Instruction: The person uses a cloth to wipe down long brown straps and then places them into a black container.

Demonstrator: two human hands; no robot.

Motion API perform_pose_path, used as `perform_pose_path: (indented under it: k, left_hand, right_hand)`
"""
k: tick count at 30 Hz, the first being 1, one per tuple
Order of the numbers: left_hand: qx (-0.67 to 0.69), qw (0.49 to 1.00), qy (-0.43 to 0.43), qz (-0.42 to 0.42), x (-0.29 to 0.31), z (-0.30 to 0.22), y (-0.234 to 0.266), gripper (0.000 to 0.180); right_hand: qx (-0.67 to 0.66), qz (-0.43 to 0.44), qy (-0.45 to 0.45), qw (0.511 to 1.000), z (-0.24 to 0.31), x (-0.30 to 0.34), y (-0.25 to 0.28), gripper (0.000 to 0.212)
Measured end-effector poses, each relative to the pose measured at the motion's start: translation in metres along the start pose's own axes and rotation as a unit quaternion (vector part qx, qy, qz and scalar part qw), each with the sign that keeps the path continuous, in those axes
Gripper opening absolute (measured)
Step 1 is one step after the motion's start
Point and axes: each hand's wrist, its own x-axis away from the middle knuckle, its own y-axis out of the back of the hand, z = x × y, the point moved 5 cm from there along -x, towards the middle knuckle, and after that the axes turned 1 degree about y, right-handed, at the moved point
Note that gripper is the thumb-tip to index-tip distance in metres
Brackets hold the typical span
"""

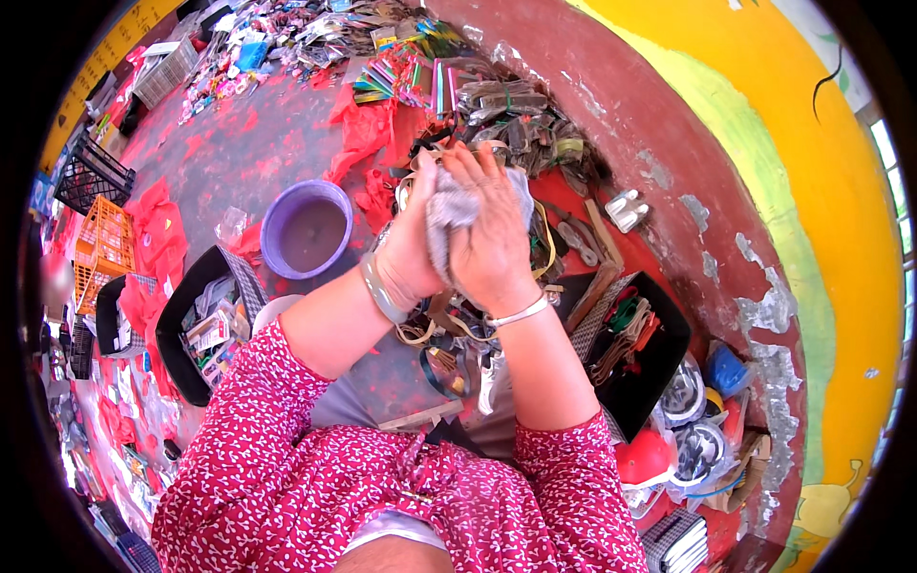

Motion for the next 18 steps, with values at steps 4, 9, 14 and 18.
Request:
perform_pose_path:
  k: [4,9,14,18]
  left_hand:
    - [-0.06,0.997,-0.054,-0.002,-0.003,-0.048,-0.008,0.08]
    - [-0.072,0.995,-0.062,0.017,-0.005,-0.045,-0.01,0.082]
    - [-0.097,0.99,-0.005,-0.099,0.009,-0.005,-0.007,0.067]
    - [-0.12,0.989,-0.073,-0.039,0.004,-0.017,-0.007,0.064]
  right_hand:
    - [-0.013,0.033,0.007,0.999,0.021,0.013,-0.012,0.052]
    - [0.005,-0.005,0.012,1.0,0.024,0.016,-0.013,0.051]
    - [-0.021,-0.028,-0.006,0.999,0.011,-0.003,-0.003,0.045]
    - [-0.006,0.001,-0.03,1.0,0.014,-0.002,-0.004,0.049]
